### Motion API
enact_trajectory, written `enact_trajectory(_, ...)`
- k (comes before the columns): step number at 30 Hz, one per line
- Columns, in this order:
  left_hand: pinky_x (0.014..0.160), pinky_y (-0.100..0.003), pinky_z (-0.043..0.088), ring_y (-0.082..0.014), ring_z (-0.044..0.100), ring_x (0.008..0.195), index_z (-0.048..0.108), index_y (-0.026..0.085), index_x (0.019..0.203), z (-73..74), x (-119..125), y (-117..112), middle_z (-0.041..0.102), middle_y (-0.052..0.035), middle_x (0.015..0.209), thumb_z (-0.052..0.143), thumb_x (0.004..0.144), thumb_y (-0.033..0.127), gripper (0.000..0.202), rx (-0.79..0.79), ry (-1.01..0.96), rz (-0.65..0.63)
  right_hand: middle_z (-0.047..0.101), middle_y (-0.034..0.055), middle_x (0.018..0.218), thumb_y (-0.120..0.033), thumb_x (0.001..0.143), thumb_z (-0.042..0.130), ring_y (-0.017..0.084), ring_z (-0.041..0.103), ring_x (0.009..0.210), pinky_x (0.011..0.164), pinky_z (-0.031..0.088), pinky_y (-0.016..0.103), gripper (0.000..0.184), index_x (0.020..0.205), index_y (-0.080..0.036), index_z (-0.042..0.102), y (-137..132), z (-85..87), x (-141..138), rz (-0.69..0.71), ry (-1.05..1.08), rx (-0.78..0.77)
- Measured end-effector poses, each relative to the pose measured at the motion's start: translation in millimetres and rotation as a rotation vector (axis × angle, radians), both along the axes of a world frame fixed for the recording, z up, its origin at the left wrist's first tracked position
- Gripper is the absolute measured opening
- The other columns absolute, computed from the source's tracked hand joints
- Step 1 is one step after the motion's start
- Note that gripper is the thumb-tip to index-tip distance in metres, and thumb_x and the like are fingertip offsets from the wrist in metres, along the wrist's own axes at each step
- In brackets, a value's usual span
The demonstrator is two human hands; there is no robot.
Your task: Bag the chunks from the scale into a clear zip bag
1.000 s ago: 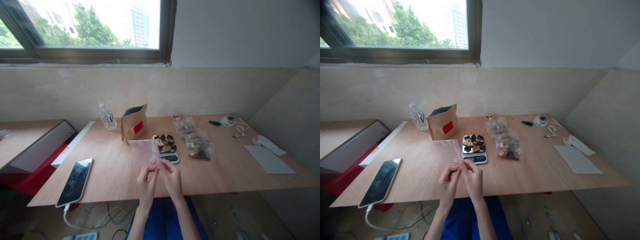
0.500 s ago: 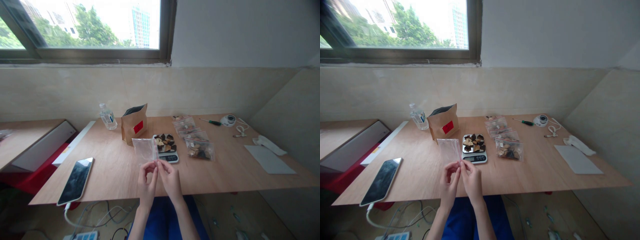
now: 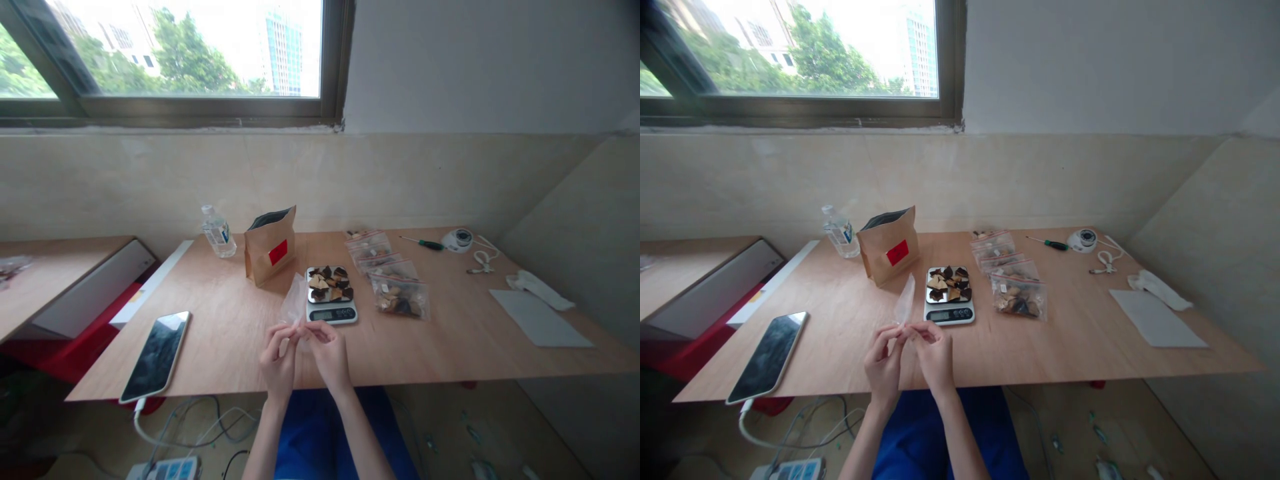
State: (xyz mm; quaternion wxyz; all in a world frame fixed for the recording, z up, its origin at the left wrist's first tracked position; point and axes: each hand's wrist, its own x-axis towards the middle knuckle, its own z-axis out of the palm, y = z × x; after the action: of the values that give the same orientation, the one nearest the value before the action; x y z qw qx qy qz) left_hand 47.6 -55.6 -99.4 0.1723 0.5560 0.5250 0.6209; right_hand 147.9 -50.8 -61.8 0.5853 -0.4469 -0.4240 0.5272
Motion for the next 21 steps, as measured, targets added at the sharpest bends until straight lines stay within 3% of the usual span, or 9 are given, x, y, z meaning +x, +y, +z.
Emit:
enact_trajectory(9, 0.071, -0.028, 0.049, -0.0174, 0.06, 0.08, 0.068, 0.018, 0.083, 2.5, 0.8, 0.8, 0.064, -0.0051, 0.084, 0.064, 0.077, 0.028, 0.013, -0.024, -0.144, -0.076, 0.068, 0.0047, 0.077, -0.04, 0.081, 0.06, 0.017, 0.063, 0.073, 0.069, 0.049, 0.027, 0.024, 0.082, -0.016, 0.063, -0.2, -1.3, 0.2, -0.057, -0.029, 0.032)
enact_trajectory(13, 0.062, -0.023, 0.047, -0.013, 0.057, 0.065, 0.065, 0.016, 0.082, 9.9, -7.0, 6.3, 0.062, -0.0014, 0.071, 0.061, 0.079, 0.034, 0.018, -0.079, -0.268, 0.109, 0.065, 0.0037, 0.073, -0.044, 0.08, 0.057, 0.017, 0.062, 0.068, 0.065, 0.049, 0.027, 0.027, 0.079, -0.017, 0.057, 11.1, -8.0, 13.5, -0.194, -0.077, 0.014)
enact_trajectory(17, 0.056, -0.021, 0.043, -0.0113, 0.054, 0.058, 0.061, 0.015, 0.077, 20.5, -14.0, 20.5, 0.056, 0.0019, 0.061, 0.061, 0.078, 0.037, 0.021, -0.08, -0.287, 0.199, 0.063, 0.0041, 0.072, -0.044, 0.083, 0.052, 0.017, 0.06, 0.068, 0.066, 0.049, 0.029, 0.028, 0.078, -0.017, 0.058, 31.1, -15.0, 38.2, -0.207, -0.301, 0.072)
enact_trajectory(19, 0.056, -0.021, 0.042, -0.0112, 0.053, 0.058, 0.06, 0.016, 0.075, 21.7, -12.8, 30.3, 0.056, 0.0019, 0.062, 0.06, 0.078, 0.037, 0.022, -0.069, -0.255, 0.182, 0.064, 0.0069, 0.082, -0.042, 0.087, 0.047, 0.019, 0.06, 0.08, 0.075, 0.048, 0.033, 0.028, 0.082, -0.018, 0.059, 44.5, -19.0, 51.5, -0.202, -0.493, 0.202)
enact_trajectory(21, 0.055, -0.022, 0.041, -0.011, 0.051, 0.057, 0.058, 0.016, 0.073, 17.8, -9.0, 41.4, 0.054, 0.0021, 0.062, 0.059, 0.079, 0.038, 0.023, -0.045, -0.24, 0.206, 0.061, 0.0108, 0.097, -0.042, 0.087, 0.045, 0.023, 0.056, 0.096, 0.086, 0.045, 0.039, 0.028, 0.091, -0.018, 0.059, 60.0, -25.2, 63.4, -0.295, -0.719, 0.339)
